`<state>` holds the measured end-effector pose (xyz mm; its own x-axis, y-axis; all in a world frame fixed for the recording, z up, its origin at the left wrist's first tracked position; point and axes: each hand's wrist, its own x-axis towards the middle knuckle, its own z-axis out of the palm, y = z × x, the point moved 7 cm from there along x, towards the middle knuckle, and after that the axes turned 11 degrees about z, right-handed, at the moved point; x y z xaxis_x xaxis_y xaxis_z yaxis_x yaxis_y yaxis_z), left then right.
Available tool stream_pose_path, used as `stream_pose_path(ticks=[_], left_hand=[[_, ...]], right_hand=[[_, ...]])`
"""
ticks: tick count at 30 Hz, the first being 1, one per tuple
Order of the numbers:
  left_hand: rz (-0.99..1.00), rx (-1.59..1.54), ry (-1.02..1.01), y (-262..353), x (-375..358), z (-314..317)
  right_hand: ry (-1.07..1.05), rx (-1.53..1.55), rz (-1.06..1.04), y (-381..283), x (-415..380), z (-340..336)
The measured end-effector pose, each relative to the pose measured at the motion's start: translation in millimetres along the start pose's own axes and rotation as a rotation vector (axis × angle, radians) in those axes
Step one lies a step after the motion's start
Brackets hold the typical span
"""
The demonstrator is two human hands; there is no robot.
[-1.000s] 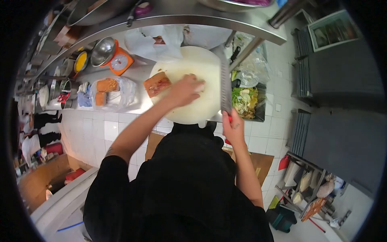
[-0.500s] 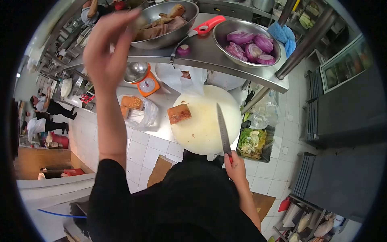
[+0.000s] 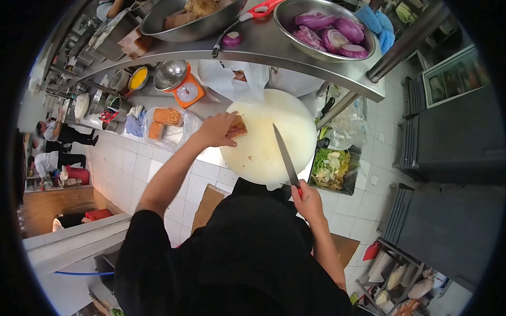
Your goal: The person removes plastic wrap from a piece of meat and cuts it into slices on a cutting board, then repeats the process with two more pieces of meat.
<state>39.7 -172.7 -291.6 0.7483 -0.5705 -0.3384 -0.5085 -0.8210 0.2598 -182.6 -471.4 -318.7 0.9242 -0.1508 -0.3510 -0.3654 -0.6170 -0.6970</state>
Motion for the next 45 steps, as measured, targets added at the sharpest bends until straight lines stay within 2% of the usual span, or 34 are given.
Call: stream_pose_path(ticks=[1,3,4,6,7,8,10,11,12,14,16,18,22,26,29,33,45], left_hand=[[0.005,-0.004,-0.004,-7.7,7.1,-2.9],[0.579,0.285,-0.103,11.5,7.2,2.8],[0.587,0.276,-0.107,6.9,-0.5,1.1],[0.594,0.116,0.155,-2.8,-24.3,-26.2],[0.486,-0.069,0.2,-12.3,-31.9,-36.2],[0.492,-0.072,0.192,-15.8,-35.4,-25.9],[0.372,-0.654,0.372,-33.3,-41.8,-4.6],[0.32,-0.784,0.359,-25.7,-41.3,16.9],[0.322,-0.794,0.358,-13.0,-40.4,29.6],[0.356,-0.442,0.605,5.3,-44.8,29.8],[0.348,-0.537,0.639,6.0,-44.5,34.3],[0.353,-0.516,0.8,0.8,-48.7,25.4],[0.316,-0.453,0.743,18.8,-40.7,26.7],[0.455,-0.524,0.65,5.8,-31.9,30.2],[0.502,-0.334,0.803,9.0,-45.4,11.1],[0.579,-0.362,0.738,13.2,-32.6,23.7],[0.549,-0.25,0.868,14.7,-23.1,30.7]], right_hand=[[0.001,-0.002,0.007,-2.5,2.7,-0.8],[-0.051,-0.07,0.016,-9.4,10.5,3.0],[-0.052,-0.074,0.027,-12.8,14.3,4.2],[-0.045,-0.072,0.042,-22.6,23.0,10.1],[-0.054,-0.116,0.046,-28.0,26.2,12.6],[-0.055,-0.112,0.056,-31.1,29.1,15.9],[-0.029,-0.209,-0.01,-41.3,31.6,21.2],[-0.031,-0.215,-0.003,-43.4,31.5,23.2],[-0.059,-0.275,0.012,-44.9,31.5,27.2],[-0.083,-0.339,0.036,-54.3,33.5,29.9],[-0.051,-0.397,-0.034,-83.7,33.2,21.2],[-0.058,-0.409,-0.082,-120.6,37.7,12.5],[-0.068,-0.452,-0.197,-173.4,48.9,2.5],[-0.087,-0.446,-0.157,-176.6,48.1,-3.0],[-0.137,-0.492,-0.132,-179.5,33.1,-2.1],[-0.173,-0.47,-0.132,-176.2,21.8,3.3],[-0.301,-0.52,-0.053,-199.7,19.5,-12.8]])
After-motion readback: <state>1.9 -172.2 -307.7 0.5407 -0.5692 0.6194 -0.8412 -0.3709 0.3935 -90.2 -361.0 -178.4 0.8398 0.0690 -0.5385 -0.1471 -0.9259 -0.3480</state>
